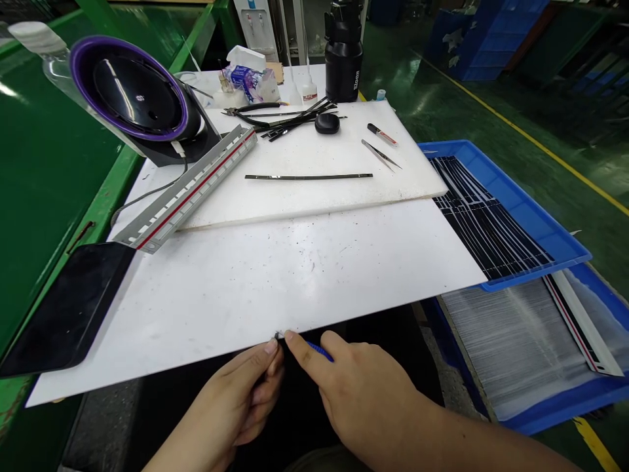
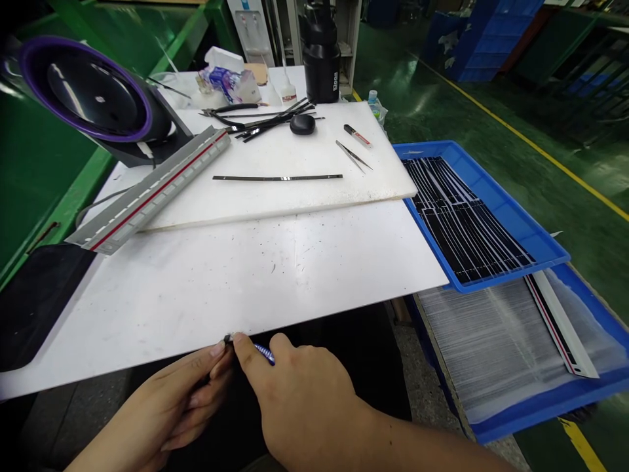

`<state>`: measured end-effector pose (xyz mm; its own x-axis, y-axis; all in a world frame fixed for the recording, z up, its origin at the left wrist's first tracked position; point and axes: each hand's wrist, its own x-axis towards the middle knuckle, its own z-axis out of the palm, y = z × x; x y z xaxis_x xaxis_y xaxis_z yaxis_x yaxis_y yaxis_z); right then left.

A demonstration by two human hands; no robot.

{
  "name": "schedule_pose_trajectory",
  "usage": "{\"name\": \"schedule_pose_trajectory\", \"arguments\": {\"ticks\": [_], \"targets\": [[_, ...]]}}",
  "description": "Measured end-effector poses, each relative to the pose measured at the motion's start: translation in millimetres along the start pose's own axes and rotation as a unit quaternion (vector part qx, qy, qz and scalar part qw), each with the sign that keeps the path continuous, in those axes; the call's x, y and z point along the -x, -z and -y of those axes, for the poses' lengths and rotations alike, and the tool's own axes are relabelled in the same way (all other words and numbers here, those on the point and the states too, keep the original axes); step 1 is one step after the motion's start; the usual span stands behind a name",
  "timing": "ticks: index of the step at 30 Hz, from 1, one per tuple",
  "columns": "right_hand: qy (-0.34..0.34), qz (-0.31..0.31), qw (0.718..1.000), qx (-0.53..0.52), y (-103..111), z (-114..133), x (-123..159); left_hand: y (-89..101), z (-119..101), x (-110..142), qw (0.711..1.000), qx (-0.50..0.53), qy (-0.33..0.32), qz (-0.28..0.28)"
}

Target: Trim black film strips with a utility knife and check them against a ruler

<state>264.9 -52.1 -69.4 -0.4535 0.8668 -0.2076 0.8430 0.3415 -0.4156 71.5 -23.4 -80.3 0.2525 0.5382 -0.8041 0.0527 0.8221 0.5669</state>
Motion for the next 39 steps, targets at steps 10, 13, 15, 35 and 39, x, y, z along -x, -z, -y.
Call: {"name": "schedule_pose_trajectory", "arguments": {"ticks": [10, 13, 15, 35, 39], "targets": [[-0.006, -0.007, 1.0, -0.028, -0.4, 0.0, 0.8, -0.8, 0.9, -1.6, 1.0, 0.005, 0.011, -0.009], [0.0, -0.005, 1.0, -0.026, 1.3, -0.1, 0.1, -0.4, 1.4, -1.4, 1.0, 0.003, 0.011, -0.009], [0.004, -0.006, 1.0, -0.021, 1.7, 0.1, -0.5, -0.4, 0.9, -1.2, 1.0, 0.001, 0.01, -0.009], [0.013, -0.026, 0.999, 0.026, -3.4, -1.4, 0.0, 9.2, -3.4, -2.2, 1.0, -0.015, 0.009, 0.01], [0.01, -0.031, 0.999, 0.009, -3.6, -8.8, 0.9, 14.2, -8.4, -2.2, 0.999, -0.043, 0.013, 0.027]]}}
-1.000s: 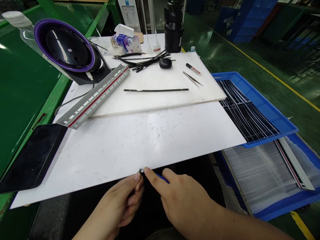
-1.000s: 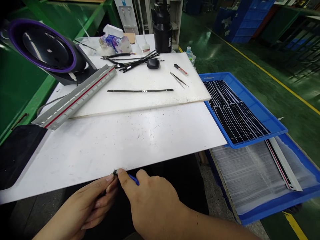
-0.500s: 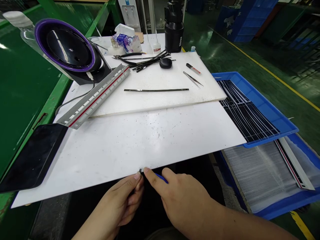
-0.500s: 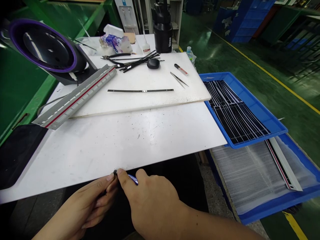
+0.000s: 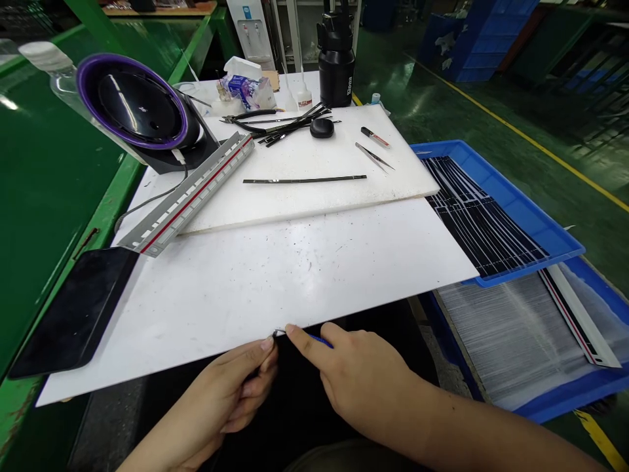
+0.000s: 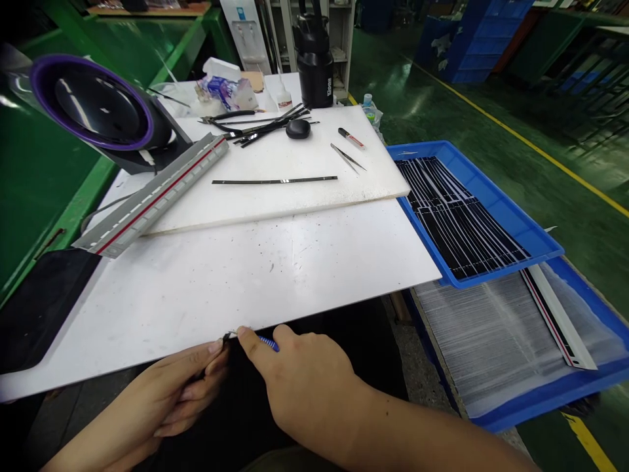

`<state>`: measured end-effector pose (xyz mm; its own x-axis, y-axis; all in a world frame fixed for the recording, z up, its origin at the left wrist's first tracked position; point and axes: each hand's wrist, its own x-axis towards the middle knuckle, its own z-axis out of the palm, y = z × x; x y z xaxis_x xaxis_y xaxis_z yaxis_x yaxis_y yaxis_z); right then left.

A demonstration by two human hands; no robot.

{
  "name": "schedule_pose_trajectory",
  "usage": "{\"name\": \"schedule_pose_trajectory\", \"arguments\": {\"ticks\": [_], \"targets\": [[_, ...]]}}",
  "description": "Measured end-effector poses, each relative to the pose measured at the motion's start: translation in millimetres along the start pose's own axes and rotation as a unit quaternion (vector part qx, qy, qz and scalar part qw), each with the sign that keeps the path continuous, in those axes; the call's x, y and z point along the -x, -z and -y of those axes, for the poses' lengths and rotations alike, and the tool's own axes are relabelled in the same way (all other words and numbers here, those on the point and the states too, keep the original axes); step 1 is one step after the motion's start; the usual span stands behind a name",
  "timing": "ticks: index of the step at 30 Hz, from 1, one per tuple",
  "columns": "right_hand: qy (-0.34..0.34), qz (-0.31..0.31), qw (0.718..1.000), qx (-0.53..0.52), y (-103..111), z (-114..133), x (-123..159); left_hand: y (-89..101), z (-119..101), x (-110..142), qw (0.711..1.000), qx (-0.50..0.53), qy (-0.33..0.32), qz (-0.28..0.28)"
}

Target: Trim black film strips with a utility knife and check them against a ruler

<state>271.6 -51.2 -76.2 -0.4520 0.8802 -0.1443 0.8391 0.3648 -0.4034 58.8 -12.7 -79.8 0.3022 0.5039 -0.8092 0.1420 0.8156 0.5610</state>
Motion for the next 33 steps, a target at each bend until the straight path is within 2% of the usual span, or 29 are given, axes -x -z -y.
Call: {"name": "schedule_pose_trajectory", "arguments": {"ticks": [8, 23, 28, 33], "targets": [[0.026, 0.006, 0.998, -0.053, 9.7, -7.6, -1.6, 0.9, -1.8, -1.7, 1.0, -0.029, -0.008, 0.004], [0.055, 0.038, 0.998, -0.016, 22.7, -13.8, -6.5, -0.4, -0.5, -0.1, 0.998, -0.061, -0.011, -0.013], [0.049, 0.039, 0.998, 0.001, 20.5, -11.8, -6.0, -1.3, -3.0, 0.5, 0.998, -0.056, 0.002, -0.017], [0.04, 0.031, 0.998, -0.042, 16.9, -13.0, -5.0, -0.8, -3.2, 0.7, 0.999, -0.051, 0.003, -0.011]]}}
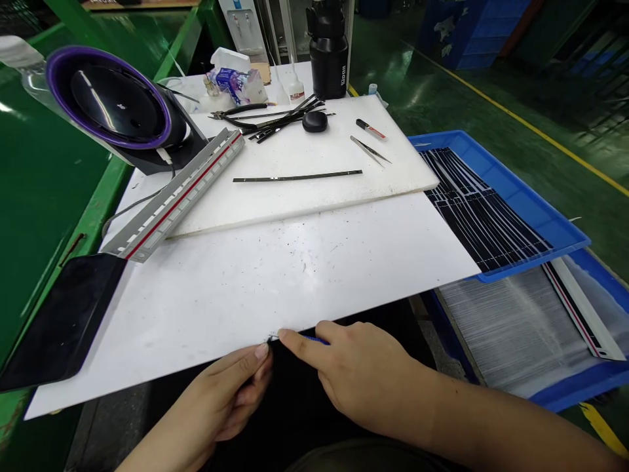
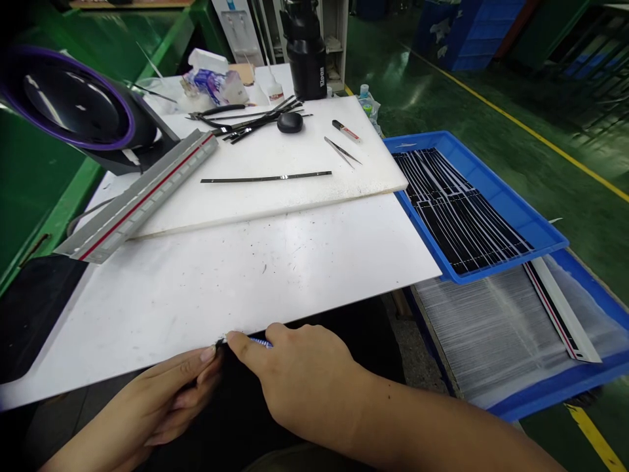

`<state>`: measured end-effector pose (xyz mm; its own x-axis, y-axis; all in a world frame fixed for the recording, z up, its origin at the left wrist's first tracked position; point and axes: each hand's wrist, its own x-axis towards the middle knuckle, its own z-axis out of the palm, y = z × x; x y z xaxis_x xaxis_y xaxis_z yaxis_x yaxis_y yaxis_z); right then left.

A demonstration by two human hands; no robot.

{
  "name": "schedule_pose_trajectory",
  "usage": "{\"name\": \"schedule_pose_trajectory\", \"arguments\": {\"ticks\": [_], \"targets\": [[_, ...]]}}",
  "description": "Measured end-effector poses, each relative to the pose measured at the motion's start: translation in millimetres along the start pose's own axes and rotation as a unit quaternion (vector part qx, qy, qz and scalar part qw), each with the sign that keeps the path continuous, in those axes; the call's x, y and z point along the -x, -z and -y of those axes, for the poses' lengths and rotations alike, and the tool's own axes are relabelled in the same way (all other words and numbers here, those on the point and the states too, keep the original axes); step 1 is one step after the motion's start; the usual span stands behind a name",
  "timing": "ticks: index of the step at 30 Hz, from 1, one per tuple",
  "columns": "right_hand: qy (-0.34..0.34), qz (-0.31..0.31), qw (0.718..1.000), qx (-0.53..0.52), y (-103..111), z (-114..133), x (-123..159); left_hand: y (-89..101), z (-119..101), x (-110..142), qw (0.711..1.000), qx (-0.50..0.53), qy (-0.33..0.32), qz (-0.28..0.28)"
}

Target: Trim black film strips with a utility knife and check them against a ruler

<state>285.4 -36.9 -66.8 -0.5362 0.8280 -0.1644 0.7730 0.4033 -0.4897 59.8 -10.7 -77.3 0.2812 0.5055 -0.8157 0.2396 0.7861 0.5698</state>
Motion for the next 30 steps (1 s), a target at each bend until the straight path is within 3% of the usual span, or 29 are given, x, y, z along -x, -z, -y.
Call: {"name": "schedule_pose_trajectory", "arguments": {"ticks": [17, 30], "targets": [[-0.015, -0.012, 0.999, 0.051, -7.7, 12.6, 3.0, 0.8, 4.1, -2.3, 1.0, 0.015, -0.009, -0.001], [-0.016, -0.026, 1.0, 0.0, -10.0, 4.1, 3.4, 4.7, 4.7, -2.1, 1.0, 0.014, -0.008, 0.009]]}}
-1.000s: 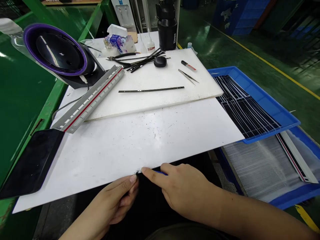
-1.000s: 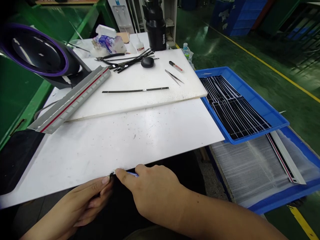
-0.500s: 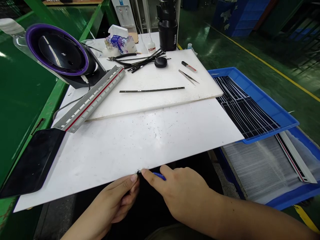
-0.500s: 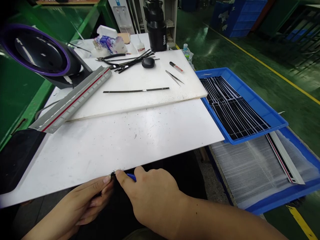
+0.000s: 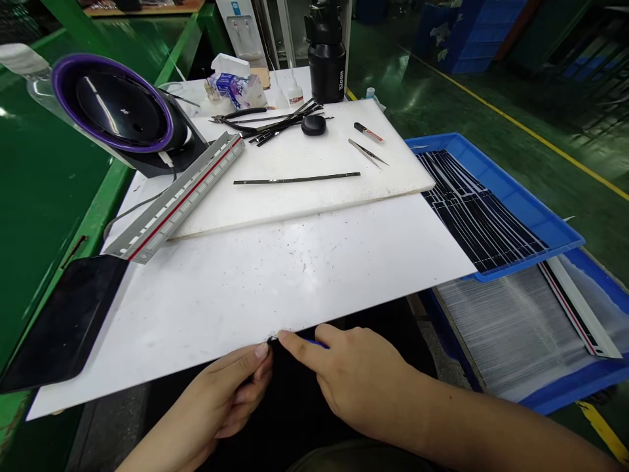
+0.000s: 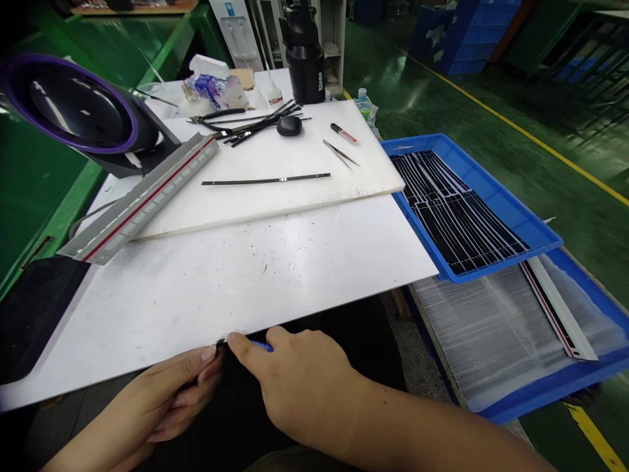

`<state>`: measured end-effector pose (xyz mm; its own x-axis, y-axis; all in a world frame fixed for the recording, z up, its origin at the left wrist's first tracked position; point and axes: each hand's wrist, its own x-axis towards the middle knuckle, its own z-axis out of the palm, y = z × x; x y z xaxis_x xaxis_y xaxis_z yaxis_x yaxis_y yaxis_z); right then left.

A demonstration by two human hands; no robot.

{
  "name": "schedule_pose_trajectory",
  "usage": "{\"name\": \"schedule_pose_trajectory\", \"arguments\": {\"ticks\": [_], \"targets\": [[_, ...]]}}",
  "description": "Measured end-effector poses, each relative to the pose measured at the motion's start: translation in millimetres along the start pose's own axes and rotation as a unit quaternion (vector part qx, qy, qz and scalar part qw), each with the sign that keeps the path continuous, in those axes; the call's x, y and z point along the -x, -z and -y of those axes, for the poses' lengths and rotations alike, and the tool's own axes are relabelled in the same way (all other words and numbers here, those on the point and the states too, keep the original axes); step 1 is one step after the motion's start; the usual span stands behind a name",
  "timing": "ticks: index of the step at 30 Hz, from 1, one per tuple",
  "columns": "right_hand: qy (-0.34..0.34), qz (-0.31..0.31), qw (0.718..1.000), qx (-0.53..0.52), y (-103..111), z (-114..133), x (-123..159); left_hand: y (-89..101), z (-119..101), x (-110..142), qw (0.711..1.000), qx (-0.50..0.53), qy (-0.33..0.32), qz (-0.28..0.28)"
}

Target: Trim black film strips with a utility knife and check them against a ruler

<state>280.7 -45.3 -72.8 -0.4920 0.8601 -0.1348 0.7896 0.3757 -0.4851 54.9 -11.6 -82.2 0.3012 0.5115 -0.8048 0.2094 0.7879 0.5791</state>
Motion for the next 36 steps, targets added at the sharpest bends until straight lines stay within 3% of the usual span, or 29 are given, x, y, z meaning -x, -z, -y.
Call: {"name": "schedule_pose_trajectory", "arguments": {"ticks": [11, 19, 26, 36], "targets": [[-0.001, 0.009, 0.998, 0.057, -6.6, 10.4, 0.4, -0.7, 1.0, -0.7, 1.0, 0.015, -0.003, 0.008], [-0.057, -0.024, 0.993, -0.101, -5.1, -3.4, 11.9, -21.8, 6.6, 19.8, 0.997, 0.004, -0.03, -0.069], [-0.077, -0.031, 0.986, -0.147, -4.7, -0.9, 15.0, -22.8, 5.5, 16.6, 0.992, 0.116, -0.027, -0.04], [-0.03, -0.006, 0.993, -0.114, -1.9, 8.0, 9.4, -30.4, 7.5, 9.0, 0.989, 0.14, -0.021, -0.035]]}}
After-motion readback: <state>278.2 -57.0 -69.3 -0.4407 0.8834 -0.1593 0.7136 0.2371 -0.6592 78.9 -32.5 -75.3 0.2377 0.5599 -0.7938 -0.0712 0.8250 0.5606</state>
